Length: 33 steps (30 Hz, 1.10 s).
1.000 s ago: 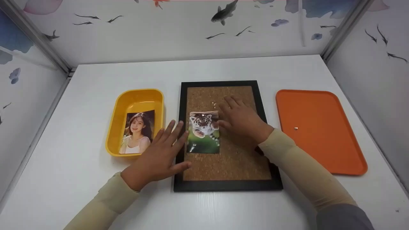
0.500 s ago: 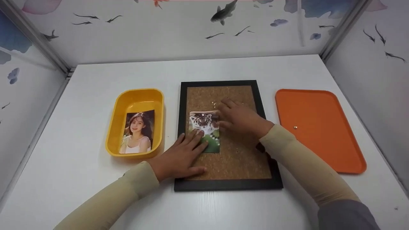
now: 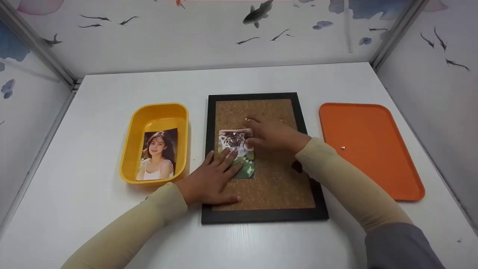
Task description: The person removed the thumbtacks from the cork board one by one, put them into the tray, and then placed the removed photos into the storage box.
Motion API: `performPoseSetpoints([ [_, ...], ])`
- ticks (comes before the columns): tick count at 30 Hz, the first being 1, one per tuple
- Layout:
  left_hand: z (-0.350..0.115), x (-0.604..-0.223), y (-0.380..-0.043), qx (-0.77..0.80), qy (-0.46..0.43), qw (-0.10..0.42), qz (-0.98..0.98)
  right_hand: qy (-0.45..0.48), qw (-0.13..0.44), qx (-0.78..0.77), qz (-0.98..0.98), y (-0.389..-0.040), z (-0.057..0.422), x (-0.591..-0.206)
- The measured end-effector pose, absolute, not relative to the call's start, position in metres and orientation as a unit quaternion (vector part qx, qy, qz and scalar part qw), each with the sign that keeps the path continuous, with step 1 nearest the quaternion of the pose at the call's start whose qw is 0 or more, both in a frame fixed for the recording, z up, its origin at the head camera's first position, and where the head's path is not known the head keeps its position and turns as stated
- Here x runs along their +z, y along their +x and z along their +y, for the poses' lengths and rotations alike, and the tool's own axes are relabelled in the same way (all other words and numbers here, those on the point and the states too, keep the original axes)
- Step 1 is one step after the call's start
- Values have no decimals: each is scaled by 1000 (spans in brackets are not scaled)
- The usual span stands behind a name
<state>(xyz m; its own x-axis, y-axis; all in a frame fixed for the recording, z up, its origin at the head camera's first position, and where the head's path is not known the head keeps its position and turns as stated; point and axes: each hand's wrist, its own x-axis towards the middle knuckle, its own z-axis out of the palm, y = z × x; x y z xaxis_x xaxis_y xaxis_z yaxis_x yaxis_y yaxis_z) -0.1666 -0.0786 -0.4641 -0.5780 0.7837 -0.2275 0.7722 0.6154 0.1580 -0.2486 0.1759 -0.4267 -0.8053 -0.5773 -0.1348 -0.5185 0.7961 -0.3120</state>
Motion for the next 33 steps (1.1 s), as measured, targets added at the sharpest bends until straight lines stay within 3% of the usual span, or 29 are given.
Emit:
performPoseSetpoints([
  [10,-79,-467,-166,1,443,144,885,-303,132,-150,932,-258,167,-432],
  [27,-79,-462,-167,9,444,143,884,-246,235,-378,861,-276,170,-432],
  [33,-77,-462,-167,12,447,138,884,-227,240,-383,863,-284,175,-432],
])
